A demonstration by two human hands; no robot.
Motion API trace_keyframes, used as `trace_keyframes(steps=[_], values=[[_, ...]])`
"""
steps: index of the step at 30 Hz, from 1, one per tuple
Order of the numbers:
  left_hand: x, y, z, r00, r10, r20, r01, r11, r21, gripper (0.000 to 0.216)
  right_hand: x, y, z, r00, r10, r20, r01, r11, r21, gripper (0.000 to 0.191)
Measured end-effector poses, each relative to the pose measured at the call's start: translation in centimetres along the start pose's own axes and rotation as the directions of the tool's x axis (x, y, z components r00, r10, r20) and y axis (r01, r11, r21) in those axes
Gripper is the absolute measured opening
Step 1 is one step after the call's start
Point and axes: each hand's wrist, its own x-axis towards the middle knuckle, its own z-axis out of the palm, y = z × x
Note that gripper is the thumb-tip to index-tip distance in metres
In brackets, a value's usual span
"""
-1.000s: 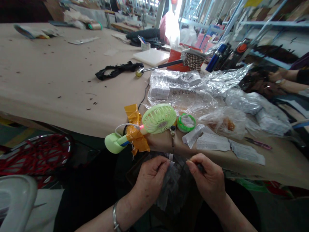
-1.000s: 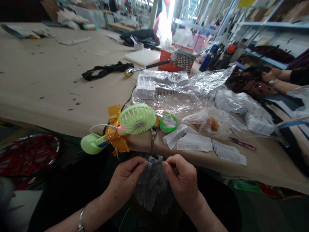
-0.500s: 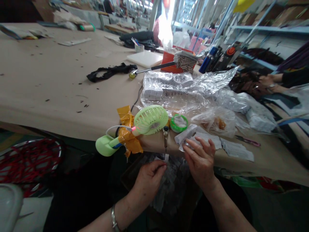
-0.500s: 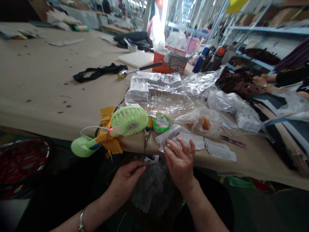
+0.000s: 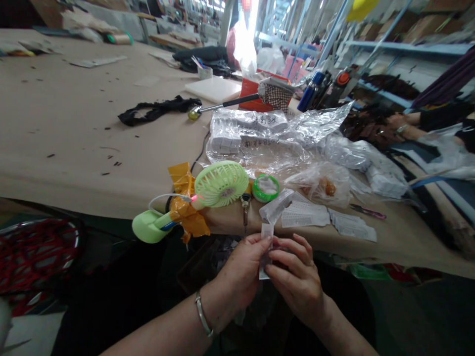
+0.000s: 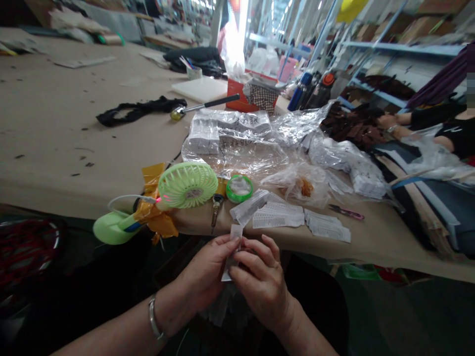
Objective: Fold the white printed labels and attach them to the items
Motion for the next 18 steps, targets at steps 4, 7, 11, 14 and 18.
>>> trace_keyframes(steps=[4,7,11,14,18], values=[[-0.1,0.0,0.2,0.996,-0.025,-0.091,0.042,0.981,0.189,0.013,0.0,2.4,-1.0,0.994,0.095,-0.051,-0.102,0.984,-0.147,0.027],[-0.4,-0.1,0.2,0.992,-0.049,-0.119,0.082,0.952,0.295,0.014,0.4,4.4,-1.5,0.985,0.168,-0.036,-0.17,0.92,-0.352,0.027],[-0.6,-0.3,0.3,0.986,-0.063,-0.152,0.113,0.933,0.342,0.012,0.6,5.1,-1.4,0.986,0.164,-0.026,-0.16,0.901,-0.404,0.017],[-0.5,-0.4,0.1,0.985,-0.08,-0.153,0.13,0.929,0.347,0.013,0.5,5.1,-1.2,0.985,0.16,-0.068,-0.174,0.92,-0.352,0.01],[-0.5,-0.1,0.2,0.98,-0.145,-0.134,0.179,0.938,0.296,0.017,0.4,5.2,-1.4,0.979,0.166,-0.115,-0.19,0.951,-0.245,0.008]])
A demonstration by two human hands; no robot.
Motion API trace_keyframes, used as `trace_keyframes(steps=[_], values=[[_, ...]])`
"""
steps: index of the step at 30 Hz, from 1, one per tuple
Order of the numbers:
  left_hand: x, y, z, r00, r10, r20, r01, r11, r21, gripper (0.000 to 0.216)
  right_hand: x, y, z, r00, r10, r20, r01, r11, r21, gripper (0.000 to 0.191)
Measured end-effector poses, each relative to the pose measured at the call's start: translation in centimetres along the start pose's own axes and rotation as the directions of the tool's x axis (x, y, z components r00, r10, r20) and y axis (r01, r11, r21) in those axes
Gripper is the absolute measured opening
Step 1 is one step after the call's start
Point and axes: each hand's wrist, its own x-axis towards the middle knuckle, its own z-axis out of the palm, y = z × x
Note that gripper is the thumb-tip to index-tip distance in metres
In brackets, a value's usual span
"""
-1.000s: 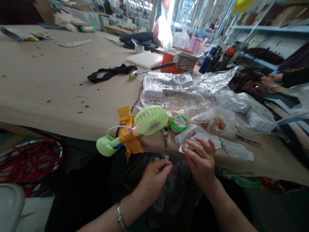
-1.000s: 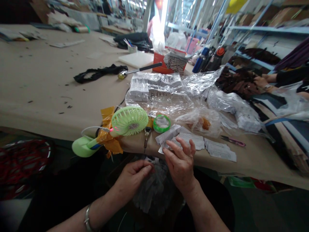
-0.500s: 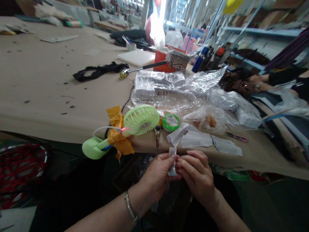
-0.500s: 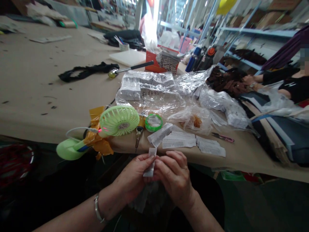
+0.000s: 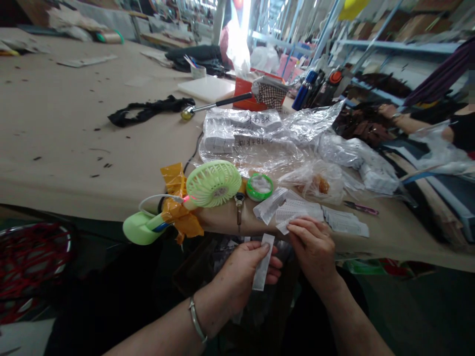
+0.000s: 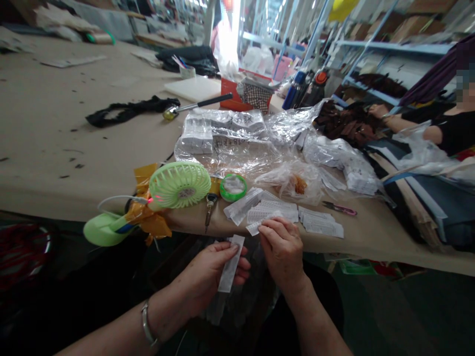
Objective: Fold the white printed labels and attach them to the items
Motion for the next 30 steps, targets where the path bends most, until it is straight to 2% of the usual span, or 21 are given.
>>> trace_keyframes(steps=[4,8,11,17,21,23,26,28,30], values=[[-0.1,0.3,0.1,0.997,-0.044,0.056,0.049,0.994,-0.101,0.017,-0.4,-1.1,-0.6,0.998,-0.018,-0.057,0.026,0.988,0.151,0.013],[0.1,0.0,0.1,0.986,0.021,0.165,0.021,0.968,-0.25,0.013,-1.1,-3.4,-0.8,0.983,-0.178,0.042,0.155,0.931,0.331,0.014],[0.0,-0.1,0.0,0.984,0.021,0.179,0.044,0.937,-0.347,0.01,-1.6,-4.4,-0.4,0.967,-0.238,0.087,0.192,0.914,0.358,0.016],[-0.6,-0.2,-0.2,0.979,0.012,0.203,0.04,0.968,-0.25,0.011,-2.1,-4.6,-0.2,0.958,-0.262,0.12,0.199,0.902,0.383,0.015],[-0.5,-0.3,-0.2,0.984,-0.003,0.179,0.04,0.979,-0.201,0.011,-2.2,-4.6,-1.2,0.961,-0.236,0.143,0.17,0.914,0.368,0.016],[-0.6,-0.2,-0.2,0.989,-0.027,0.144,0.052,0.983,-0.176,0.01,-2.5,-3.7,-2.0,0.969,-0.192,0.155,0.136,0.939,0.317,0.025],[-0.7,-0.2,-0.3,0.992,-0.074,0.105,0.083,0.993,-0.086,0.014,-3.4,-0.4,-3.4,0.997,0.004,0.079,-0.011,0.997,0.081,0.039],[-0.6,-0.5,-0.5,0.992,-0.085,0.091,0.09,0.994,-0.054,0.015,-4.3,2.4,-4.1,0.985,0.17,-0.013,-0.17,0.973,-0.158,0.047],[-0.5,-0.8,-0.5,0.992,-0.093,0.086,0.097,0.994,-0.043,0.015,-5.3,4.7,-4.5,0.975,0.222,-0.015,-0.214,0.917,-0.336,0.053]])
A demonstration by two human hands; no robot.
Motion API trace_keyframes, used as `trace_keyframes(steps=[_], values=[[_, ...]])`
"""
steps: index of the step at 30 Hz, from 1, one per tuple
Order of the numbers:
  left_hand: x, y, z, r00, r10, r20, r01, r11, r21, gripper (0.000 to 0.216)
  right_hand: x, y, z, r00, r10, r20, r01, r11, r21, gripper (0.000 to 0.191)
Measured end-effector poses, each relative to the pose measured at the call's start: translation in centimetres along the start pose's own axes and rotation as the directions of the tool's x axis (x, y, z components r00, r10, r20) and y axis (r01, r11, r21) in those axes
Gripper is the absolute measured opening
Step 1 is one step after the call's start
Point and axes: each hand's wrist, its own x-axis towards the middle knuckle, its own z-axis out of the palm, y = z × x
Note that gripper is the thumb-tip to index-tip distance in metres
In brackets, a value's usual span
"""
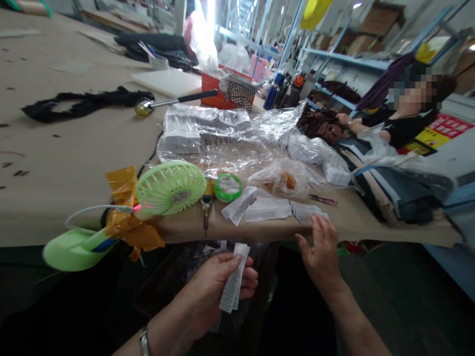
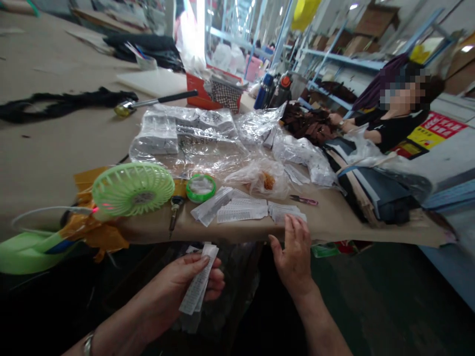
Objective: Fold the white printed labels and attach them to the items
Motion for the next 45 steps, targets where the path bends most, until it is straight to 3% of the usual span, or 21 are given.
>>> trace_keyframes(steps=[4,11,15,20,24,28,32,39,45], values=[[0.1,-0.4,0.1,0.999,-0.017,-0.036,0.017,1.0,0.009,0.013,-0.7,2.4,0.6,0.997,-0.053,0.06,0.06,0.991,-0.121,0.039],[-0.2,-0.3,0.2,0.997,-0.011,-0.071,0.013,1.0,0.025,0.012,-0.1,3.4,0.1,0.996,-0.087,-0.032,0.088,0.996,0.036,0.019],[-0.1,-0.4,0.1,0.997,-0.017,-0.08,0.019,0.999,0.028,0.011,0.3,3.6,-0.3,0.996,-0.019,-0.09,0.032,0.99,0.14,0.014],[-0.3,-0.3,0.2,0.997,-0.039,-0.06,0.04,0.999,0.017,0.013,0.9,-0.6,-2.0,0.978,0.014,-0.209,0.052,0.95,0.307,0.019],[-0.5,-0.4,0.3,0.999,-0.021,0.025,0.022,0.999,-0.046,0.015,0.7,-7.3,-2.1,0.971,-0.235,-0.046,0.219,0.795,0.566,0.022],[-0.7,-0.5,0.2,0.995,0.094,0.028,-0.089,0.988,-0.127,0.006,-0.1,-11.9,-0.6,0.924,-0.38,-0.054,0.316,0.675,0.666,0.017],[-0.9,-0.4,-0.2,0.993,0.114,0.0,-0.113,0.978,-0.176,0.003,-0.5,-12.6,0.5,0.906,-0.422,-0.041,0.339,0.664,0.667,0.017],[-0.5,-0.4,-0.8,0.996,0.075,-0.042,-0.083,0.964,-0.253,0.005,-0.3,-12.5,0.4,0.875,-0.485,0.012,0.346,0.642,0.684,0.017],[-0.8,-0.5,-0.9,0.995,0.095,-0.001,-0.092,0.958,-0.27,0.007,-0.4,-12.5,0.6,0.87,-0.493,0.031,0.338,0.64,0.69,0.017]])
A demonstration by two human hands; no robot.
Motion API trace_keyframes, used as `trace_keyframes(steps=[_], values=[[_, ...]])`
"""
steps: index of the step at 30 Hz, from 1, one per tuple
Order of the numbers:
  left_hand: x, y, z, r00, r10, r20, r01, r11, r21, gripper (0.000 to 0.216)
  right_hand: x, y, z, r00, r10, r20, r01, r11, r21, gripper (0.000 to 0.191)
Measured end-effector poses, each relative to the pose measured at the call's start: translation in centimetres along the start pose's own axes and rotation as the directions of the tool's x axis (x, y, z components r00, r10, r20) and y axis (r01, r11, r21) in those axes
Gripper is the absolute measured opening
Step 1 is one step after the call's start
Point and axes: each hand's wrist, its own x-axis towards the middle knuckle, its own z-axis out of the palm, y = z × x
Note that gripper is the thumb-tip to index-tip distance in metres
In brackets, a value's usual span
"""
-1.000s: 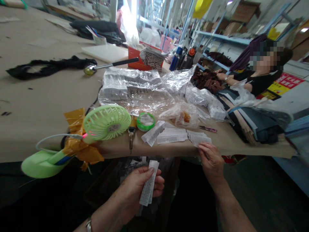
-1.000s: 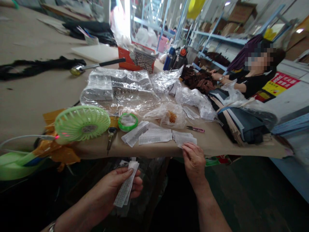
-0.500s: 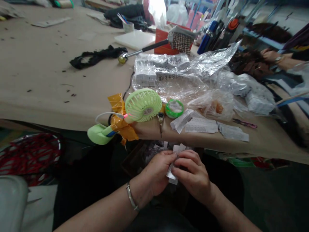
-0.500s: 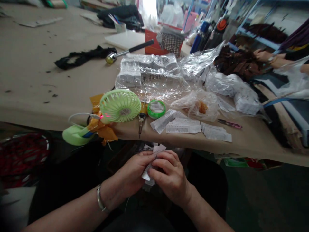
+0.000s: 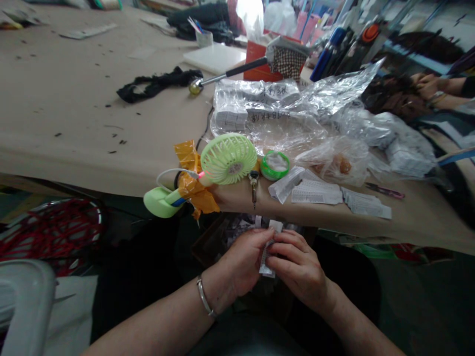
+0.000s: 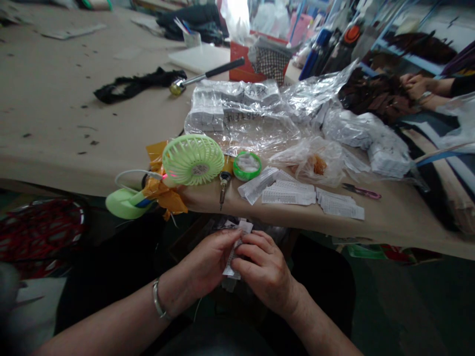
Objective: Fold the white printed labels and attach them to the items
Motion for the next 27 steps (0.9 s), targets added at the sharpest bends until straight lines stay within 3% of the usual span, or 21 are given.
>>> trace_keyframes(steps=[7,10,12,14,15,17,19,24,27], values=[[-0.2,-0.3,-0.4,1.0,0.006,-0.016,-0.005,0.999,0.053,0.009,-0.5,-0.3,-0.4,0.999,0.043,-0.002,-0.042,0.995,0.089,0.023],[-0.6,0.1,-0.3,0.999,-0.034,0.018,0.031,0.989,0.144,0.013,-1.0,0.1,-0.6,0.958,0.248,-0.146,-0.203,0.941,0.271,0.026],[-0.9,0.4,-0.2,0.993,-0.102,0.062,0.086,0.971,0.221,0.019,-1.2,0.9,-0.7,0.863,0.479,-0.161,-0.364,0.81,0.459,0.025],[-1.2,0.5,-0.2,0.983,-0.152,0.1,0.119,0.953,0.277,0.022,-1.1,1.9,-0.6,0.783,0.622,0.015,-0.48,0.589,0.651,0.031],[-1.3,0.4,-0.2,0.981,-0.158,0.114,0.119,0.948,0.295,0.022,-1.0,2.4,-0.6,0.77,0.619,0.158,-0.518,0.461,0.72,0.038],[-1.5,0.2,-0.2,0.976,-0.165,0.139,0.113,0.94,0.321,0.023,-0.6,3.1,-0.4,0.758,0.498,0.421,-0.582,0.225,0.782,0.051],[-1.6,0.0,-0.3,0.971,-0.175,0.162,0.112,0.935,0.336,0.024,-0.3,3.5,-0.1,0.742,0.375,0.555,-0.621,0.075,0.78,0.053],[-1.9,-0.1,-0.3,0.973,-0.17,0.154,0.104,0.926,0.364,0.022,0.4,3.3,0.7,0.744,0.317,0.588,-0.567,-0.163,0.807,0.036],[-1.9,-0.1,-0.4,0.975,-0.156,0.156,0.087,0.922,0.377,0.023,0.5,3.1,1.0,0.718,0.328,0.614,-0.538,-0.297,0.789,0.029]])
